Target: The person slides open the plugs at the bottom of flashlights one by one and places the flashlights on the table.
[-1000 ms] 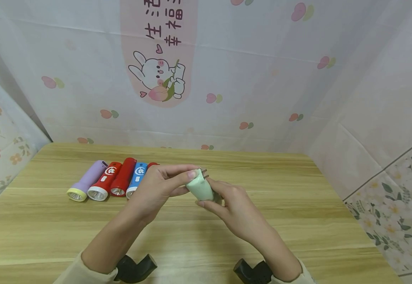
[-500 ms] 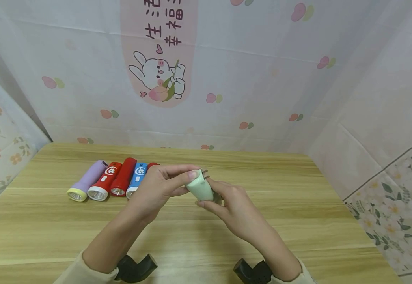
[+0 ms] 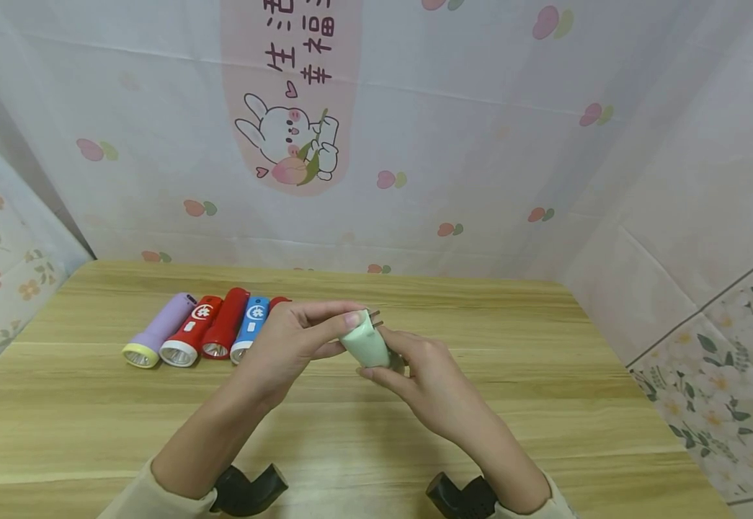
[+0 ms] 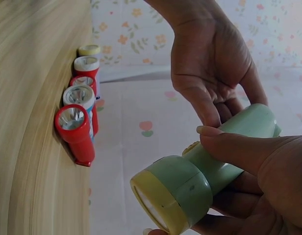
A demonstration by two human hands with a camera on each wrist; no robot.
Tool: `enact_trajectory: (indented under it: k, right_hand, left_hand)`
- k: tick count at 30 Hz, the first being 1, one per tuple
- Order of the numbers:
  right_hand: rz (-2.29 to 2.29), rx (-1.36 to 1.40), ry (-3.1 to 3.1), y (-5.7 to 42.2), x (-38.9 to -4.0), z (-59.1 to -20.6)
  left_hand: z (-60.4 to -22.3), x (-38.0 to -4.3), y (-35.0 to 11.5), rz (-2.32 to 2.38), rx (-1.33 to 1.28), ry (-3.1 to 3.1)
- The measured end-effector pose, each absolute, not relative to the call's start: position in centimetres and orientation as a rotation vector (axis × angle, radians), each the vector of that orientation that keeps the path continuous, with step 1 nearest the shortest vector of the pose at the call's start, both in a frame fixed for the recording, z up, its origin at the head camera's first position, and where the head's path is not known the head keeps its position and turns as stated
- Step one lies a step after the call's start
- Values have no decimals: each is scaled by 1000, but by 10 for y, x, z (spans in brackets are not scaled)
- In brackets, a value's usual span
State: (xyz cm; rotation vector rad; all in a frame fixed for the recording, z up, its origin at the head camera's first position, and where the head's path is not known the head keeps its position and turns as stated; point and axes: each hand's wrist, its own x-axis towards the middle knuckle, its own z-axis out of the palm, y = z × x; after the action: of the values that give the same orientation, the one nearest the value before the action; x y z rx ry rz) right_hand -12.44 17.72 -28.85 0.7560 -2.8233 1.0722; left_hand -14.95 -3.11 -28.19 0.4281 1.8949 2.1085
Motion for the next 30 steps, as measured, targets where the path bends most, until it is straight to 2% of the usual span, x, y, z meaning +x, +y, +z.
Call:
enact_trajectory:
  k: [30]
  right_hand:
    - [1096, 744, -2828, 176, -124, -289]
  left_hand:
    - [-283, -152, -31, 2101, 386, 1902]
